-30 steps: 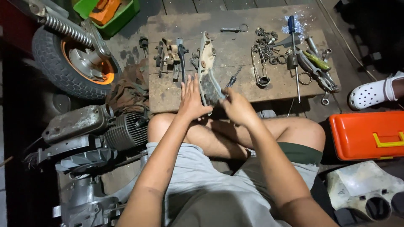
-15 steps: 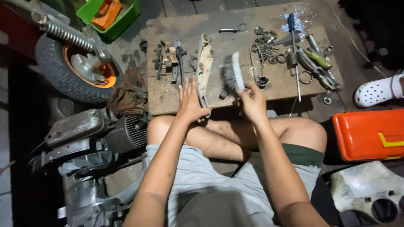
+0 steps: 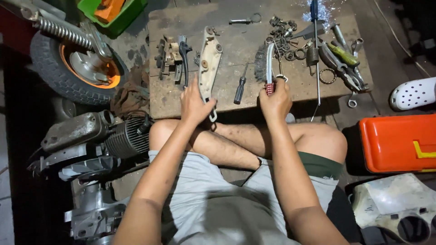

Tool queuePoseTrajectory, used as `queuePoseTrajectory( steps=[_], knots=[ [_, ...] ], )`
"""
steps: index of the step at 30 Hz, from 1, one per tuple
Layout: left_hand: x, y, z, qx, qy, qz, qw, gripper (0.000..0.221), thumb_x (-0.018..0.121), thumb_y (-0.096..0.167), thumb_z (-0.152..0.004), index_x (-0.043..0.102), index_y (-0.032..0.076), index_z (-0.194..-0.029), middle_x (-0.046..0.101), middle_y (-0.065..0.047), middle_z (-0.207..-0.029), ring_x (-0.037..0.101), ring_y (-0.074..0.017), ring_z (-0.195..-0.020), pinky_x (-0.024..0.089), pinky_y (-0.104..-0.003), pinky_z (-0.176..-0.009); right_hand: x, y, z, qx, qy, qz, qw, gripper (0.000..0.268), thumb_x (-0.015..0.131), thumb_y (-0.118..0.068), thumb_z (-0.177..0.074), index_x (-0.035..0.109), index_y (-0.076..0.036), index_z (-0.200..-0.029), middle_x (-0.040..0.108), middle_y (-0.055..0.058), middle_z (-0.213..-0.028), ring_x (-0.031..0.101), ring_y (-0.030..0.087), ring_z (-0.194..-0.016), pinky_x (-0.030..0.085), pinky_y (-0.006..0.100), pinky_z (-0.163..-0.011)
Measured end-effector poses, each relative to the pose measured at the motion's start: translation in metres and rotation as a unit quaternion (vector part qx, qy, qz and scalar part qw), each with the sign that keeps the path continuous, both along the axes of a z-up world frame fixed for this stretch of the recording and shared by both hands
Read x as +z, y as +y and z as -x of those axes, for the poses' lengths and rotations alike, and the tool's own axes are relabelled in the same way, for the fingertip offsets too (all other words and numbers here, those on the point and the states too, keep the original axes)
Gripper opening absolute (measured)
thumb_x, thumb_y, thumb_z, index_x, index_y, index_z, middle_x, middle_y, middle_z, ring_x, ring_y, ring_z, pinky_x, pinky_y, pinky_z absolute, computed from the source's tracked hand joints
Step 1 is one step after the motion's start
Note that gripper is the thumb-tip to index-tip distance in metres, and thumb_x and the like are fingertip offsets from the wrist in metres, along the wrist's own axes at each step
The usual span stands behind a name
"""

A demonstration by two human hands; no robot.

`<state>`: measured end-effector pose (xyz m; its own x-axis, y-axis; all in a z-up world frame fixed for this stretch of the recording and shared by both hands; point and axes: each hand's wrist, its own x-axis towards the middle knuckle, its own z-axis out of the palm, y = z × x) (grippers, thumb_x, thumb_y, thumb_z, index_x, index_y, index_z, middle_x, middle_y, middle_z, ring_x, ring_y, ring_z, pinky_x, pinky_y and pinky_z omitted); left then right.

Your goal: Cleaning a metal motorcycle component using a wire brush and a scraping tool to remove dirt and grease.

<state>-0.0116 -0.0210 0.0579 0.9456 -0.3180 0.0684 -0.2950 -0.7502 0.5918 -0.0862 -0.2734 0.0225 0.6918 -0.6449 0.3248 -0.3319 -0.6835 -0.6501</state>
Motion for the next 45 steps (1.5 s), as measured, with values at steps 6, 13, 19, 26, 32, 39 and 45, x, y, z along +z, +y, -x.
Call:
queuePoseTrajectory(
  steps=[6,13,19,26,32,39,45],
  knots=[
    [-0.033,-0.018,-0.031,0.074,0.028,-0.027,0.997,0.101,0.077,0.026,-0.074,0.03,-0.005,-0.157,0.05,-0.03,-0.147,0.049,-0.047,-0.136,0.039,-0.061,-0.109,-0.006,-0.01,-0.004,-0.032,-0.056,0.137,0.988,0.038,0.077,-0.021,-0.072,0.067,-0.019,-0.109,0.056,0.006,-0.092,0.068,0.037,-0.078,0.058,0.051,-0.062],
    [-0.023,-0.02,-0.021,0.056,0.043,-0.044,0.997,0.103,0.076,0.028,-0.071,0.029,-0.004,-0.157,0.057,-0.03,-0.137,0.053,-0.0471,-0.131,0.045,-0.062,-0.105,0.023,0.038,-0.002,0.063,-0.048,0.21,0.974,0.035,0.088,-0.021,-0.07,0.071,-0.013,-0.099,0.057,0.008,-0.097,0.058,0.034,-0.097,0.044,0.046,-0.078],
    [0.002,-0.021,0.004,0.029,0.034,-0.032,0.998,0.1,0.072,0.025,-0.074,0.027,-0.002,-0.159,0.059,-0.027,-0.134,0.055,-0.0436,-0.125,0.041,-0.057,-0.103,0.011,0.061,-0.007,0.12,-0.022,0.236,0.964,0.045,0.087,-0.034,-0.068,0.074,-0.006,-0.1,0.056,0.013,-0.089,0.057,0.036,-0.092,0.044,0.045,-0.074],
    [0.007,-0.028,0.012,-0.011,-0.014,-0.07,0.997,0.099,0.07,0.017,-0.074,0.022,-0.004,-0.158,0.051,-0.03,-0.138,0.04,-0.0464,-0.137,0.014,-0.069,-0.115,0.01,0.071,-0.018,0.127,0.006,0.246,0.961,0.042,0.089,-0.024,-0.058,0.072,-0.006,-0.092,0.059,0.012,-0.084,0.058,0.033,-0.089,0.044,0.043,-0.074],
    [0.004,-0.032,0.021,-0.018,-0.004,-0.052,0.998,0.099,0.068,0.008,-0.074,0.02,-0.005,-0.159,0.045,-0.034,-0.149,0.033,-0.047,-0.149,0.005,-0.075,-0.117,0.002,0.057,-0.031,0.111,0.07,0.167,0.977,0.034,0.082,-0.019,-0.065,0.07,-0.004,-0.093,0.062,0.015,-0.084,0.065,0.039,-0.08,0.052,0.05,-0.069],
    [-0.022,-0.036,0.02,-0.018,-0.072,0.01,0.997,0.09,0.064,0.019,-0.083,0.023,-0.002,-0.161,0.049,-0.028,-0.147,0.041,-0.0444,-0.146,0.009,-0.074,-0.119,0.042,0.038,-0.024,0.147,0.146,0.022,0.978,0.037,0.068,-0.023,-0.082,0.061,-0.004,-0.112,0.07,0.025,-0.091,0.07,0.05,-0.092,0.053,0.06,-0.077],
    [-0.026,-0.035,0.021,-0.016,-0.102,0.023,0.994,0.089,0.066,0.024,-0.086,0.023,-0.001,-0.161,0.052,-0.029,-0.144,0.044,-0.0438,-0.144,0.007,-0.075,-0.118,0.059,0.06,-0.033,0.205,0.193,0.147,0.948,0.032,0.065,-0.029,-0.087,0.075,-0.016,-0.114,0.075,0.02,-0.081,0.074,0.045,-0.083,0.059,0.055,-0.073]
  ],
)
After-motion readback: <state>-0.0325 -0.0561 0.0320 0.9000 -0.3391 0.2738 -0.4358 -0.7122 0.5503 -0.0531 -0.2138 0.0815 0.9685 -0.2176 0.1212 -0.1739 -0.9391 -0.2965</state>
